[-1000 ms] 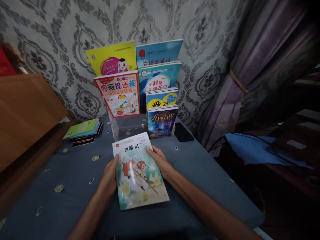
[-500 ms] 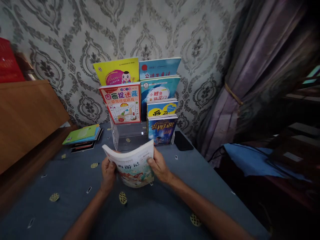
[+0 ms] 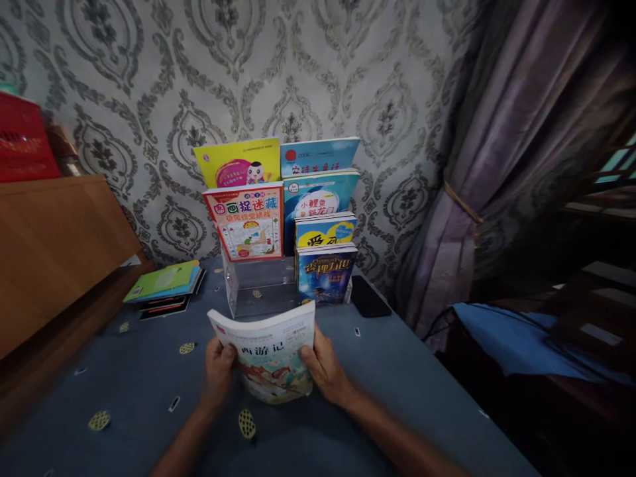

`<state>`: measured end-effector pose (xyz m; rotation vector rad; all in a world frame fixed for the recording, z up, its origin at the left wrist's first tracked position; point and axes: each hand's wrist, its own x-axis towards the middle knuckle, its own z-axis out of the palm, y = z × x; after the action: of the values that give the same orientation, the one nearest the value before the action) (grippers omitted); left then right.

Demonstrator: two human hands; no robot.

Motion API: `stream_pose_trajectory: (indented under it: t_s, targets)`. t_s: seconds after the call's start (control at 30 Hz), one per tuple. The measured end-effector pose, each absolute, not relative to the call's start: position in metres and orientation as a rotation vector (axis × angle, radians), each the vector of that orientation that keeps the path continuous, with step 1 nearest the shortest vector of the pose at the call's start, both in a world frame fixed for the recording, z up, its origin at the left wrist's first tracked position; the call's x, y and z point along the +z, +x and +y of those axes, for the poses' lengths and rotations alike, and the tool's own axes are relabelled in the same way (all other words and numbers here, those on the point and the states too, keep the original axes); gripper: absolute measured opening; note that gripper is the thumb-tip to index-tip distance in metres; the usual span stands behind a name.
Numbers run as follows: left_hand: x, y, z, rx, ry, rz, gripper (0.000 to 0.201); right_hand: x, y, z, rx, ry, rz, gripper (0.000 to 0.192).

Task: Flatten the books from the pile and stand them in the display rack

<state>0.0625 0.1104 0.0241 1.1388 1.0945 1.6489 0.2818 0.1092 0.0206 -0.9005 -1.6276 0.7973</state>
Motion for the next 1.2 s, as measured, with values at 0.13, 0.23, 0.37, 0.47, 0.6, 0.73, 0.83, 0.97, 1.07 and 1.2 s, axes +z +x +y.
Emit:
stream_pose_trajectory:
  t_s: [0.13, 0.23, 0.37, 0.47, 0.6, 0.73, 0.83, 0.97, 1.07, 1.2]
  targets:
    - [0.022, 0.061, 0.111, 1.658, 1.154, 1.102, 0.062, 0.019, 0.282, 0.108, 0.789, -0.939, -1.639, 0.053]
    - [0.019, 0.061, 0.111, 1.681, 1.138, 1.108, 0.059, 0.018, 0.283, 0.108, 0.781, -0.964, -1.623, 0.054]
    - [0.016, 0.060, 0.112, 1.688, 1.130, 1.130, 0.058, 0.015, 0.283, 0.109, 0.784, -0.973, -1.633, 0.055]
    - [0.015, 0.061, 0.112, 1.681, 1.133, 1.138, 0.056, 0.015, 0.282, 0.110, 0.766, -0.961, -1.645, 0.053]
    - [0.014, 0.061, 0.109, 1.705, 1.087, 1.139, 0.056, 0.019, 0.285, 0.113, 0.784, -0.899, -1.701, 0.053]
    - [0.021, 0.059, 0.106, 1.650, 1.078, 1.138, 0.049, 0.027, 0.291, 0.117, 0.791, -0.944, -1.758, 0.050]
    - [0.032, 0.056, 0.104, 1.580, 1.123, 1.163, 0.045, 0.034, 0.296, 0.120, 0.791, -0.978, -1.802, 0.048]
    - [0.051, 0.054, 0.100, 1.487, 1.231, 1.131, 0.046, 0.044, 0.301, 0.122, 0.772, -0.972, -1.878, 0.047]
    - [0.060, 0.054, 0.096, 1.435, 1.317, 1.113, 0.046, 0.050, 0.305, 0.122, 0.705, -1.034, -1.940, 0.045]
    - [0.062, 0.052, 0.092, 1.439, 1.345, 1.171, 0.041, 0.056, 0.309, 0.123, 0.647, -1.111, -1.993, 0.044]
